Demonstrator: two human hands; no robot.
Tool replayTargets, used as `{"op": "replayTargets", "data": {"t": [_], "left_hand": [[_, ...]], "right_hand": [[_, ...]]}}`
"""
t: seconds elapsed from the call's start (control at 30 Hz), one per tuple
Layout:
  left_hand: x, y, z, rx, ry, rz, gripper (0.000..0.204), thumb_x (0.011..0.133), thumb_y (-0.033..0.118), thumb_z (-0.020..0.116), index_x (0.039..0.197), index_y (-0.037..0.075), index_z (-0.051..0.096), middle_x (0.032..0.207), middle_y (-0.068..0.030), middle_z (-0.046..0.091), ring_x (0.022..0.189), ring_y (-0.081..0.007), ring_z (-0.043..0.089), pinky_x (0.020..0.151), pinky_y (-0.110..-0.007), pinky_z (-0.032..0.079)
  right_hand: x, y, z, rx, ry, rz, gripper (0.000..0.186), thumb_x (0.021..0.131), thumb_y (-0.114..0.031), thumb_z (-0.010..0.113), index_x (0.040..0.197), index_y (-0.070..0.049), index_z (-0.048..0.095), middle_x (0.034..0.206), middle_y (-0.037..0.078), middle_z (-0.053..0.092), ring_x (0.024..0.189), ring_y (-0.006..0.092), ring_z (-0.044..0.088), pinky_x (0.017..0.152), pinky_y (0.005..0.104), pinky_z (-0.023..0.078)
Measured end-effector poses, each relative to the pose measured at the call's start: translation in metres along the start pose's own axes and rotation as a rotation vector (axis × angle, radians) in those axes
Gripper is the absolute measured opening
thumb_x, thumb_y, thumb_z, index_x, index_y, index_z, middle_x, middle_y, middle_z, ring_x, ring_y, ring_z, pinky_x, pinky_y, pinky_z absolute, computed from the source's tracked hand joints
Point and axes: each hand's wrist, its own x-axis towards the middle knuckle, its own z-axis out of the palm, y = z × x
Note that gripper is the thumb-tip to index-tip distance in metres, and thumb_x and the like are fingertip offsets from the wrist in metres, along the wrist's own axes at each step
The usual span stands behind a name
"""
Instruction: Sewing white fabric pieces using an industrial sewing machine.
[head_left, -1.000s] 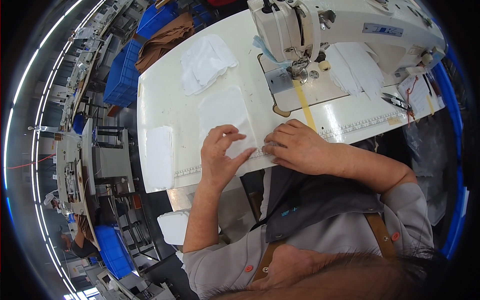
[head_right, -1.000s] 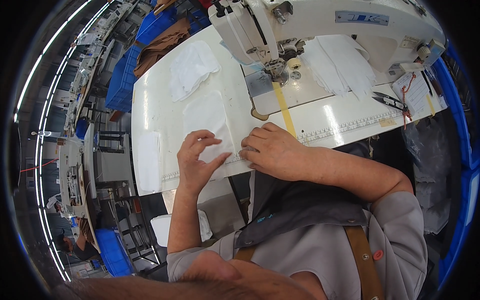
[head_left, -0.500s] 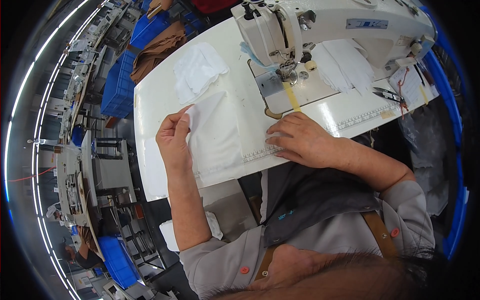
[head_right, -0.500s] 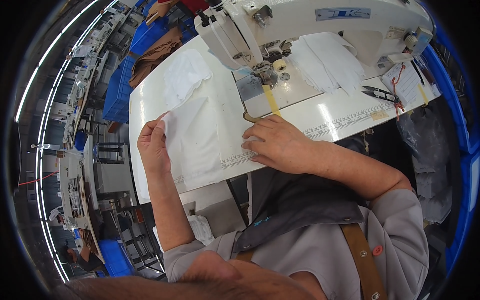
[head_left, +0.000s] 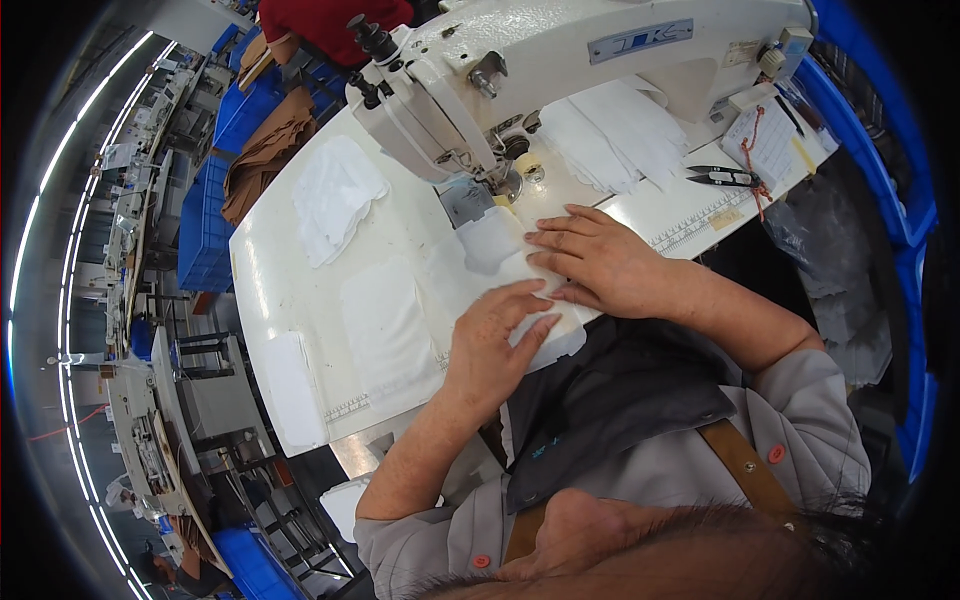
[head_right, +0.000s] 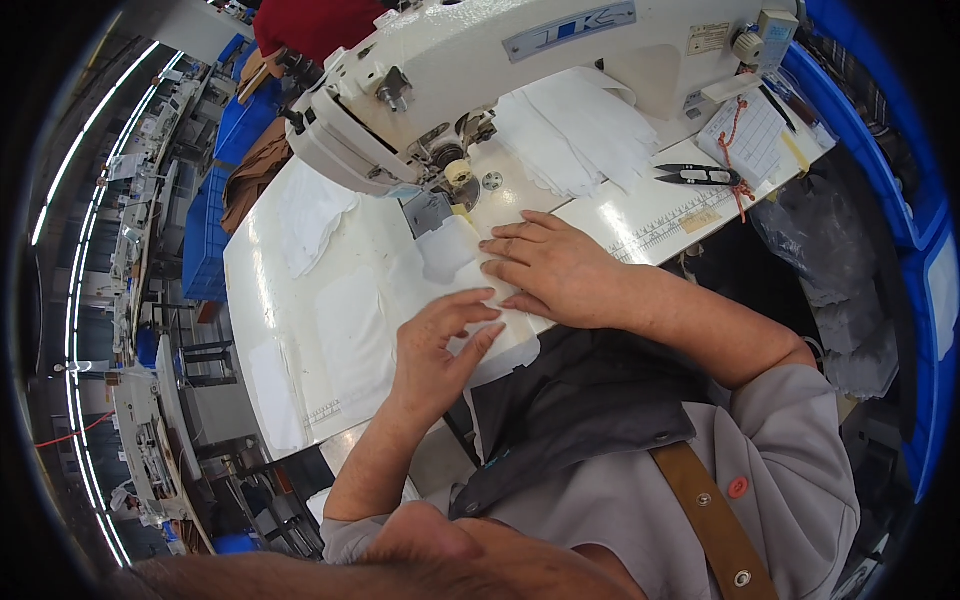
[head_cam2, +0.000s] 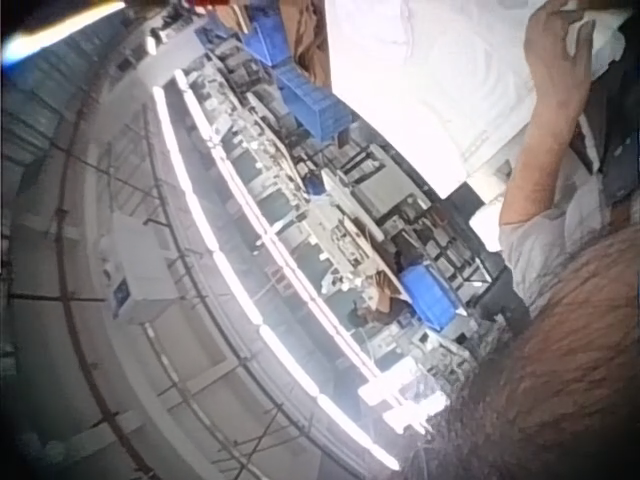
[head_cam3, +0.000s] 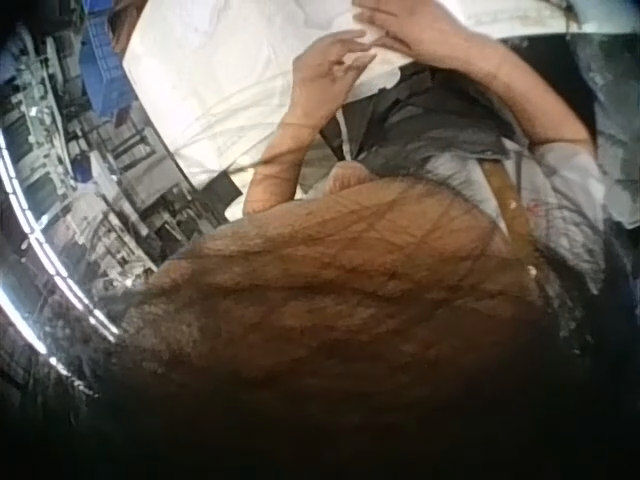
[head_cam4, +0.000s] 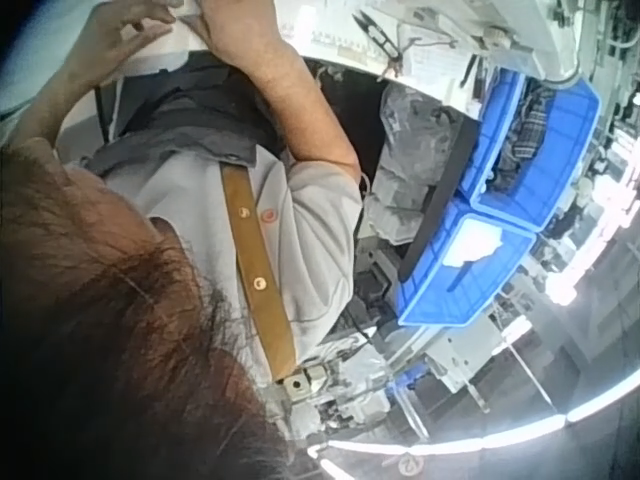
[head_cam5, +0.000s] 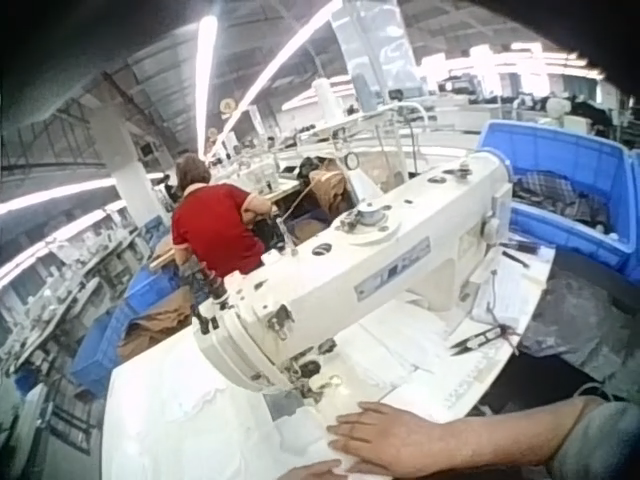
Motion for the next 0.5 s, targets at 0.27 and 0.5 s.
{"op": "replayTargets", "data": {"t": [0.27,0.5], "left_hand": [[0.030,-0.036,0.008,0.600,-0.151,0.019,0.095,0.098,0.054,0.059,0.164,-0.001,0.017,0.172,-0.0204,0.017,0.160,-0.0385,0.012,0.124,-0.065,0.007],[0.040,-0.039,0.005,0.672,-0.161,-0.023,0.099,0.097,0.058,0.057,0.165,-0.001,0.014,0.173,-0.0194,0.014,0.161,-0.0370,0.010,0.123,-0.067,0.006]], "right_hand": [[0.001,0.027,-0.023,0.054,0.165,0.056,0.028,0.087,-0.026,0.077,0.107,-0.008,0.069,0.117,0.008,0.069,0.111,0.0280,0.064,0.099,0.0455,0.048],[-0.001,0.112,-0.066,-0.226,0.306,0.467,0.021,0.087,-0.017,0.077,0.101,-0.002,0.070,0.094,0.013,0.067,0.091,0.0326,0.069,0.078,0.0437,0.055]]}}
